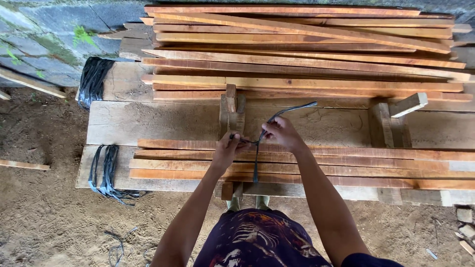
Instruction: The recorder bundles thin wooden planks together using rubber straps and a hand tool to tighten them.
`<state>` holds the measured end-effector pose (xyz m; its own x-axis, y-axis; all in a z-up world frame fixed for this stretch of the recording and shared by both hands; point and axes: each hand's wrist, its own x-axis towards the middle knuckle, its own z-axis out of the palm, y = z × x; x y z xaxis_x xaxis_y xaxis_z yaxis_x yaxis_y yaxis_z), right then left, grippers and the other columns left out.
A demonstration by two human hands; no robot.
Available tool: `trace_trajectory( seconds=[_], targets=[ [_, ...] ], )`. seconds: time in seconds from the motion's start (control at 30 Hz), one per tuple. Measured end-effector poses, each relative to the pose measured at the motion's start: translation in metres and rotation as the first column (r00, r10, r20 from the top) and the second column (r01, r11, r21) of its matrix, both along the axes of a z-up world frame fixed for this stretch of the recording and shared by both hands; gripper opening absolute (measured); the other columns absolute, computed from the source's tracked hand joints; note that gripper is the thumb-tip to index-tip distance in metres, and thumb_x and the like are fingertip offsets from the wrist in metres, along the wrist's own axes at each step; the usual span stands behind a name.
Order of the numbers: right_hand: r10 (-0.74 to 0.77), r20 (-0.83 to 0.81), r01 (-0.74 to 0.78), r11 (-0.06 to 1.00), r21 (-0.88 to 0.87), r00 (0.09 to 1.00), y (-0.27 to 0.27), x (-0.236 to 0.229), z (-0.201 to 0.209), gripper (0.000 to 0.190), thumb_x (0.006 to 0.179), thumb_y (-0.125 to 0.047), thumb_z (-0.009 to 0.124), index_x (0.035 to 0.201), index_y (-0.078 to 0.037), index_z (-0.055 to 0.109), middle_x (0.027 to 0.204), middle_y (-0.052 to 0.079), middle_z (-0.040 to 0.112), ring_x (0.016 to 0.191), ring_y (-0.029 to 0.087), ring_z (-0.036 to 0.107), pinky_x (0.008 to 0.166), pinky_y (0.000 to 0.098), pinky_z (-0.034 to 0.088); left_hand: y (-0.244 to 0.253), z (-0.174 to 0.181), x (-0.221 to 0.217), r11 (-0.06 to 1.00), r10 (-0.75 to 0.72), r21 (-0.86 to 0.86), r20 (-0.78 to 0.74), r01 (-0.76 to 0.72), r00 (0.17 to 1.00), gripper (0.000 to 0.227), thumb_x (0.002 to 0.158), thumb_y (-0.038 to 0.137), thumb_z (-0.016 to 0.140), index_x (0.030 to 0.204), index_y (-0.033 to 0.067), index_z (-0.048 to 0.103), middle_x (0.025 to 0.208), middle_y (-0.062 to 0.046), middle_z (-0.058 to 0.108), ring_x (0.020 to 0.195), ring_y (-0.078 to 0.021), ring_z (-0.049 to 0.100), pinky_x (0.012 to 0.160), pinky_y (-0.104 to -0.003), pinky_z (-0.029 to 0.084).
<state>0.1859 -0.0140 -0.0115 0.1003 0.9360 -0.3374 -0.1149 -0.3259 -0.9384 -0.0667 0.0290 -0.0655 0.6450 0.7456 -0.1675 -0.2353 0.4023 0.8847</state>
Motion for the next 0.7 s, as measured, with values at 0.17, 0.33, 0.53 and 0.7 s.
trace_trajectory(
  seconds=[0.17, 0.33, 0.53, 0.7],
  targets=[
    [-0.155, -0.086, 0.151, 0.987, -0.045, 0.984, 0.007, -0.003, -0.046, 0.035, 0.097, -0.023, 0.079, 0.109, 0.006, 0.064, 0.094, 0.018, 0.067, 0.083, 0.029, 0.074, 0.072, 0.0387, 0.065, 0.000, 0.020, 0.018, 0.991, 0.006, 0.128, -0.278, 0.031, 0.961, 0.036, 0.106, 0.023, 0.068, 0.132, 0.0033, 0.054, 0.128, -0.021, 0.067, 0.119, -0.0342, 0.066, 0.098, -0.053, 0.058],
    [-0.205, -0.138, 0.199, 0.978, -0.057, 0.969, 0.009, -0.014, -0.043, 0.031, 0.102, -0.022, 0.075, 0.114, 0.006, 0.069, 0.099, 0.022, 0.072, 0.084, 0.027, 0.074, 0.074, 0.0391, 0.064, 0.003, -0.004, 0.034, 0.981, 0.075, 0.195, -0.432, 0.012, 0.899, 0.024, 0.111, 0.030, 0.060, 0.109, 0.0126, 0.076, 0.100, -0.009, 0.077, 0.083, -0.0150, 0.070, 0.073, -0.038, 0.053],
    [-0.266, -0.340, 0.220, 0.961, -0.168, 0.902, 0.024, -0.019, -0.048, 0.023, 0.111, -0.026, 0.054, 0.111, -0.006, 0.067, 0.098, 0.012, 0.068, 0.091, 0.025, 0.068, 0.080, 0.0405, 0.052, -0.004, 0.040, 0.047, 0.978, 0.171, 0.179, -0.412, -0.105, 0.895, 0.049, 0.114, 0.046, 0.045, 0.120, 0.0014, 0.065, 0.113, -0.023, 0.069, 0.103, -0.0373, 0.067, 0.083, -0.059, 0.049],
    [-0.515, -0.320, 0.334, 0.813, -0.477, 0.795, 0.064, -0.017, -0.094, 0.019, 0.090, -0.025, 0.058, 0.076, -0.014, 0.054, 0.066, -0.006, 0.028, 0.051, 0.010, 0.029, 0.046, 0.0299, 0.029, -0.005, 0.037, 0.046, 1.000, 0.016, 0.020, -0.116, -0.014, 0.993, 0.050, 0.116, 0.043, 0.039, 0.085, 0.0095, 0.061, 0.063, 0.000, 0.041, 0.058, -0.0108, 0.040, 0.067, -0.033, 0.048]
  ],
)
